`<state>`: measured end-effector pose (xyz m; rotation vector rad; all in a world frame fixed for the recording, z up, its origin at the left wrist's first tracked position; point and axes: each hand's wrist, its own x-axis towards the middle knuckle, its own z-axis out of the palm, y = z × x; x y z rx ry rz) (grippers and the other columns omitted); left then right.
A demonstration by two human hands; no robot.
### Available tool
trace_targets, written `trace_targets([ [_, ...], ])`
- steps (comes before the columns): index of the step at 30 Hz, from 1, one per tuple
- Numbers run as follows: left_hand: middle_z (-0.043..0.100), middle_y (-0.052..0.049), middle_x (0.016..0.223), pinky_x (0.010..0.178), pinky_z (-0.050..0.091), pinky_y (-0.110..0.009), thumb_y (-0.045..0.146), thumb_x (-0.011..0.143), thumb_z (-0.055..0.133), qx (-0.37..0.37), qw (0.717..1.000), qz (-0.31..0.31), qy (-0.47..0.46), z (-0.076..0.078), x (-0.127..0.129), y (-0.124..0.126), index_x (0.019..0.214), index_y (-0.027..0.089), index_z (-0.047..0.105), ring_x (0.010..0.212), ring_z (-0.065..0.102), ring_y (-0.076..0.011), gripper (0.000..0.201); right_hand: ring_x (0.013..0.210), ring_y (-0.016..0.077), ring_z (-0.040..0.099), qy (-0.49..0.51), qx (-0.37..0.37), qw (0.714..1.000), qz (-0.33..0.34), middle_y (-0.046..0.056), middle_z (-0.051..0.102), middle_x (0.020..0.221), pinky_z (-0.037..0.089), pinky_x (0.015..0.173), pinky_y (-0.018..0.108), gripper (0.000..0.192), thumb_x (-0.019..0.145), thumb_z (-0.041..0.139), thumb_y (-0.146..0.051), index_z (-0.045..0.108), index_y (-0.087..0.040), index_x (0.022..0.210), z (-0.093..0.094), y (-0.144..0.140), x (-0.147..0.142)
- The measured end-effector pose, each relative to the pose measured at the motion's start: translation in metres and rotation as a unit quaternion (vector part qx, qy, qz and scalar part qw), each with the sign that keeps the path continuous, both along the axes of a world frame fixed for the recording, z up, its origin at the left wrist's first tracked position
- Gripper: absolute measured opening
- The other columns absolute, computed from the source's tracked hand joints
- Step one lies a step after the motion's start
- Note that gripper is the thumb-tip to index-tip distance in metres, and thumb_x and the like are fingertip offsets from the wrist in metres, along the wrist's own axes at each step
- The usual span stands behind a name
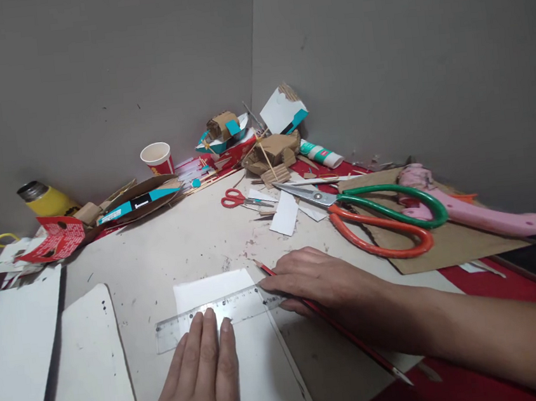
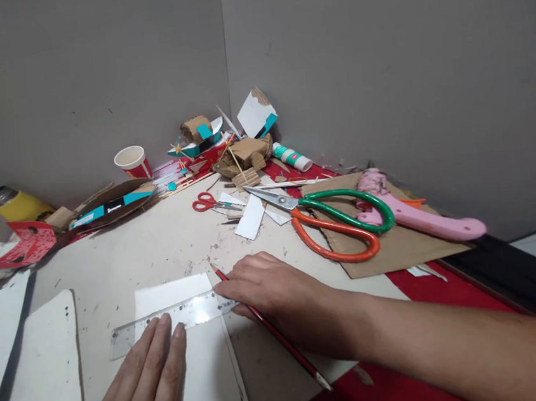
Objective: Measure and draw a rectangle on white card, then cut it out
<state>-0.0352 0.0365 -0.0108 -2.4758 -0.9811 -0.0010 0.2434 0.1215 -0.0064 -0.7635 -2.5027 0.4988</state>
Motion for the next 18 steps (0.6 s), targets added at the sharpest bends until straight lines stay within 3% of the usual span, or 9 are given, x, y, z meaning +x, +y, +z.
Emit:
trace_targets([
  [18,0.052,-0.019,0.144,0.094,0.044,-0.040,0.080,0.081,0.037,0.002,1.000,-0.012,0.003,-0.0017,-0.0053,0.0033,0.153,0.000,0.021,0.126,0.055,-0.0332,0.109,0.096,0.0213,0.054,-0.014,-0.048,0.999,0.003,0.009,0.064,0.104,0.039,0.088,0.036,0.026,0.098,0.050,-0.017,0.058,-0.016,0.122,0.0066,-0.0005,0.0019],
])
